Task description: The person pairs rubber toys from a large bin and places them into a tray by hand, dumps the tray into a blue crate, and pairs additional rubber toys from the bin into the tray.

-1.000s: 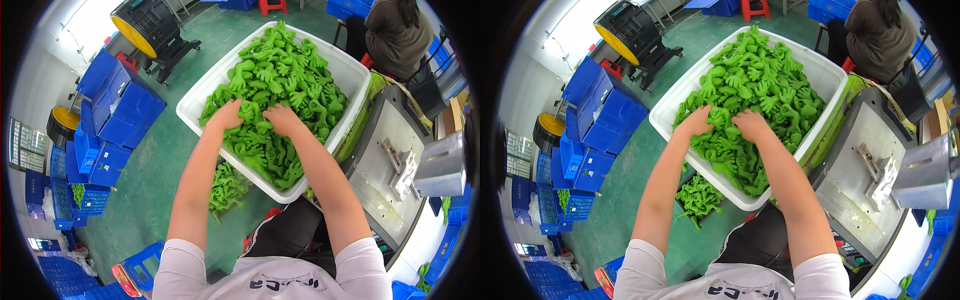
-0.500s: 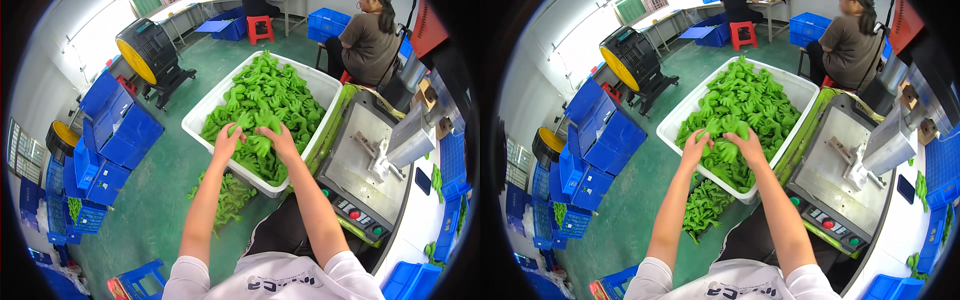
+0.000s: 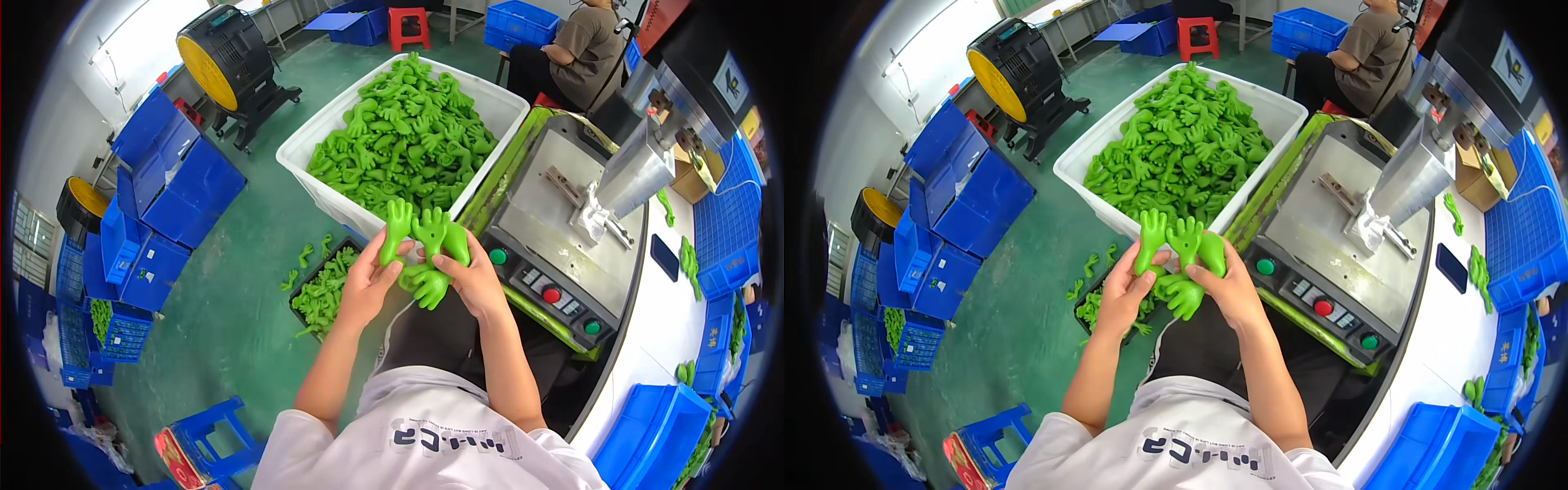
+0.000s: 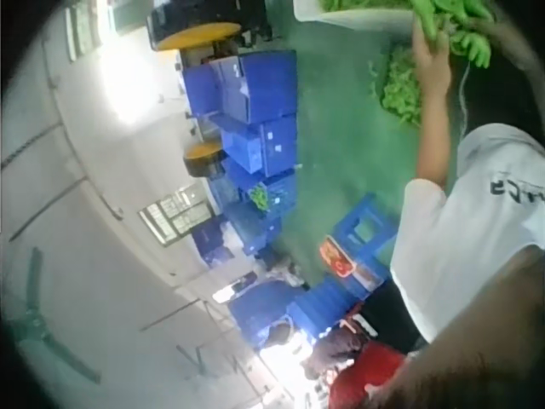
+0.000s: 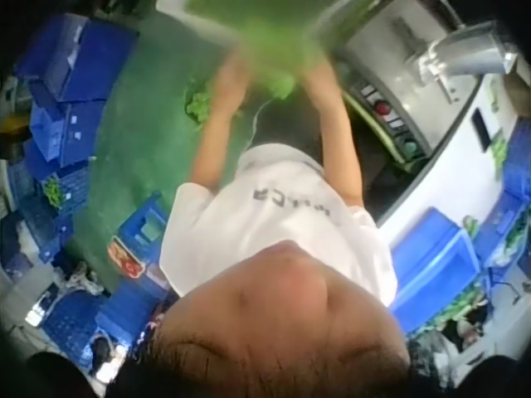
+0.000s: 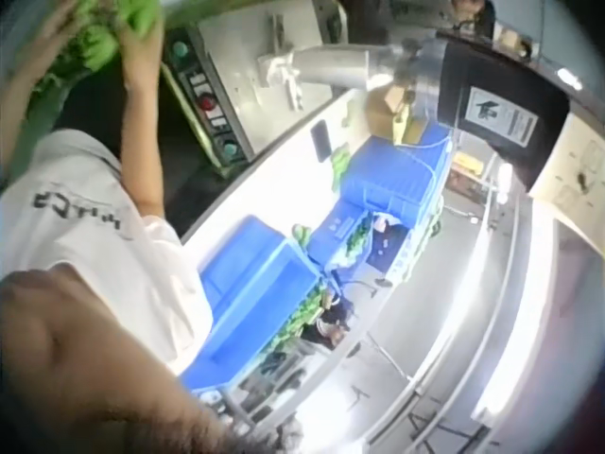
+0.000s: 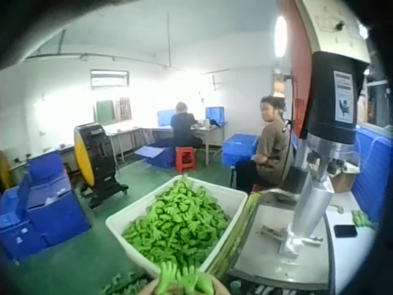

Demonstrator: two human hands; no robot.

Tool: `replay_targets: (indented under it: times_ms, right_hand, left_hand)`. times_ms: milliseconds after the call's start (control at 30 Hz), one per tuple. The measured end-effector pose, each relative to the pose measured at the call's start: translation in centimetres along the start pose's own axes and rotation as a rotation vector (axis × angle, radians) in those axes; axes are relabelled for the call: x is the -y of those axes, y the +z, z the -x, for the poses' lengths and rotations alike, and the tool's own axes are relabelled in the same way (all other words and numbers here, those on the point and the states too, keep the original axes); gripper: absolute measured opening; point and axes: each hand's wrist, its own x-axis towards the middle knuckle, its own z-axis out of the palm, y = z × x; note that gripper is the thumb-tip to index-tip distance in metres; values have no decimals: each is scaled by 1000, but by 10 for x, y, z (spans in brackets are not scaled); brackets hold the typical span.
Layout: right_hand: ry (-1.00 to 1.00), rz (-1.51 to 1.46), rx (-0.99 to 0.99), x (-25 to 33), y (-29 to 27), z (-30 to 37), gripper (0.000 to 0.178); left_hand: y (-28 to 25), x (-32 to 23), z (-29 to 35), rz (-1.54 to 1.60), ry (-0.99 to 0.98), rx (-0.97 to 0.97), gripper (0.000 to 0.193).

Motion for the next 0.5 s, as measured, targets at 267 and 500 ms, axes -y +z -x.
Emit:
replay_targets:
  times_ms: [267,500]
  right_hand:
    - [62,-65,-41,-12,-3,54,54]
    - [-86,297,65,-29,-5,76,45]
  left_hand:
    - [2,18,48,41,-136,91,66]
    - [4,30,70,201,-338,-57,85]
